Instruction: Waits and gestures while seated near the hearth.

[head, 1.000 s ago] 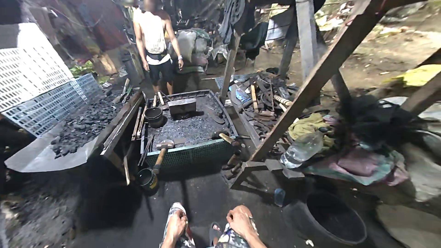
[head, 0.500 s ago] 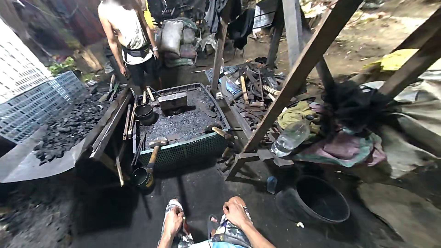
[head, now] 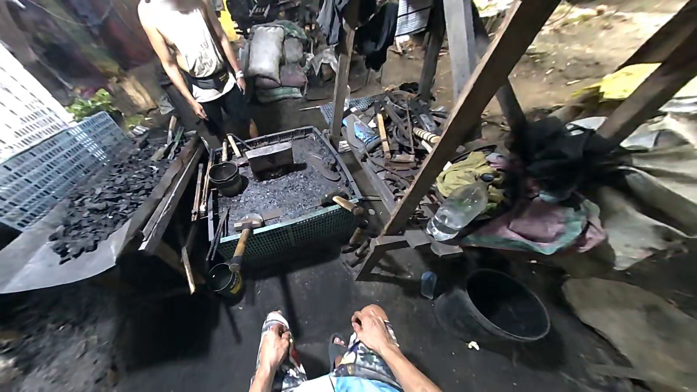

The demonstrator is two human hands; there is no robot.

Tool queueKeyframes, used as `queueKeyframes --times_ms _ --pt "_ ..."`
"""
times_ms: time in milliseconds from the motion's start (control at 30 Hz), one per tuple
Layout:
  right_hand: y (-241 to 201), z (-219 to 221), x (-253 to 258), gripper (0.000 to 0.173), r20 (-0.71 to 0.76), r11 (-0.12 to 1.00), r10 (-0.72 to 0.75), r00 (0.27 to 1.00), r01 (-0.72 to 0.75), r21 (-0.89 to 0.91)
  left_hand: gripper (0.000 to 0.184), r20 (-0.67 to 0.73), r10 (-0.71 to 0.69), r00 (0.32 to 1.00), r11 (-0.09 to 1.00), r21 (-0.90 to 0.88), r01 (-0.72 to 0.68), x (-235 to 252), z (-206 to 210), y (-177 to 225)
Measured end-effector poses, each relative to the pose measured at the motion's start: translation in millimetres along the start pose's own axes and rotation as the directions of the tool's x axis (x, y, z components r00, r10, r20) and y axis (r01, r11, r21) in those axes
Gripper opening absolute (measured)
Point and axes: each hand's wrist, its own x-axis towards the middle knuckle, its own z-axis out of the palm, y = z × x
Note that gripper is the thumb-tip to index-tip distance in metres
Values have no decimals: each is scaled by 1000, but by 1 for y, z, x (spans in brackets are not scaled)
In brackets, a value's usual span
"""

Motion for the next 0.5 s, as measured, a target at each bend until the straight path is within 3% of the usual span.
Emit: queueKeyframes --times_ms 500 --pt "3 2 -1 33 -51 999 -23 998 25 44 28 -19 10 1000 1000 -3 -10 -3 -1 2"
